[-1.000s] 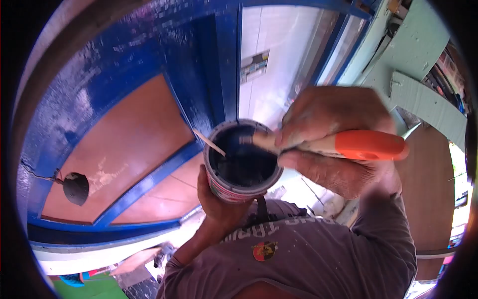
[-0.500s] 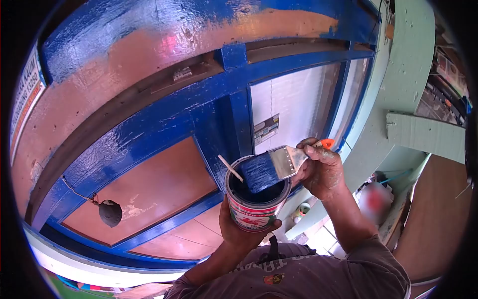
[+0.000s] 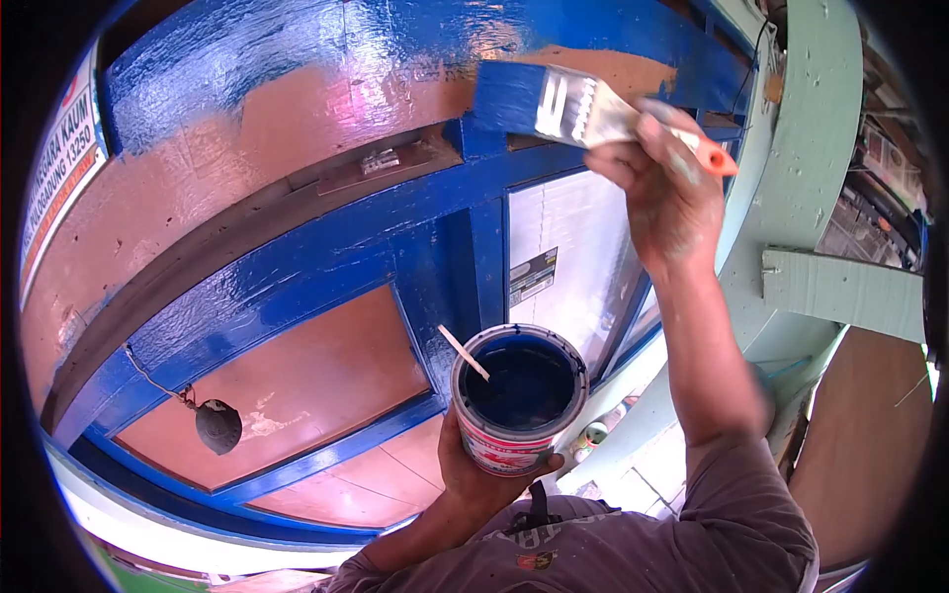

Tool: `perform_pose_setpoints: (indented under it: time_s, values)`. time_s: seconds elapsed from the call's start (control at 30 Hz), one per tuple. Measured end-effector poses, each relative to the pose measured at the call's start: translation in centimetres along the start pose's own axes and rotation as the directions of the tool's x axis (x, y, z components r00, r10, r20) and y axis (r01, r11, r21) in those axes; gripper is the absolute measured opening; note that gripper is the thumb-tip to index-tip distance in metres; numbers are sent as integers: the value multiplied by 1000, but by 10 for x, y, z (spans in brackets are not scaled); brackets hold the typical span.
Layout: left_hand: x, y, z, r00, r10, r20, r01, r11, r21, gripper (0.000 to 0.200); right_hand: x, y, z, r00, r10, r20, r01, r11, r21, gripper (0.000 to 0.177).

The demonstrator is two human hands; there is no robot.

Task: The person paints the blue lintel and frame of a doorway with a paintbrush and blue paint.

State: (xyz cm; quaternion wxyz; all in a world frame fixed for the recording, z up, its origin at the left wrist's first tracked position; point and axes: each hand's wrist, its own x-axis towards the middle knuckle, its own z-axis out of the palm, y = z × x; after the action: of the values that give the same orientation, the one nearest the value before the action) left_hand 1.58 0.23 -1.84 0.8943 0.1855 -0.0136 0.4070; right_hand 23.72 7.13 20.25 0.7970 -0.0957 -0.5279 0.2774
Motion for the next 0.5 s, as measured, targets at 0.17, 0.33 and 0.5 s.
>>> perform_pose_setpoints:
  time_s: [0.17,0.33,0.5]
  values:
    - [-12,-2,-5,997,-74,-38,70,994,-89,78,19,-2,5,985,-170,8,156,879,-451,29]
    - [-17,-8,-20,988,-129,79,143,968,-204,79,10,-6,19,964,-244,104,265,861,-434,27]
    - [-27,-8,-19,988,-152,29,154,976,-153,78,15,-11,9,963,-253,95,250,703,-665,26]
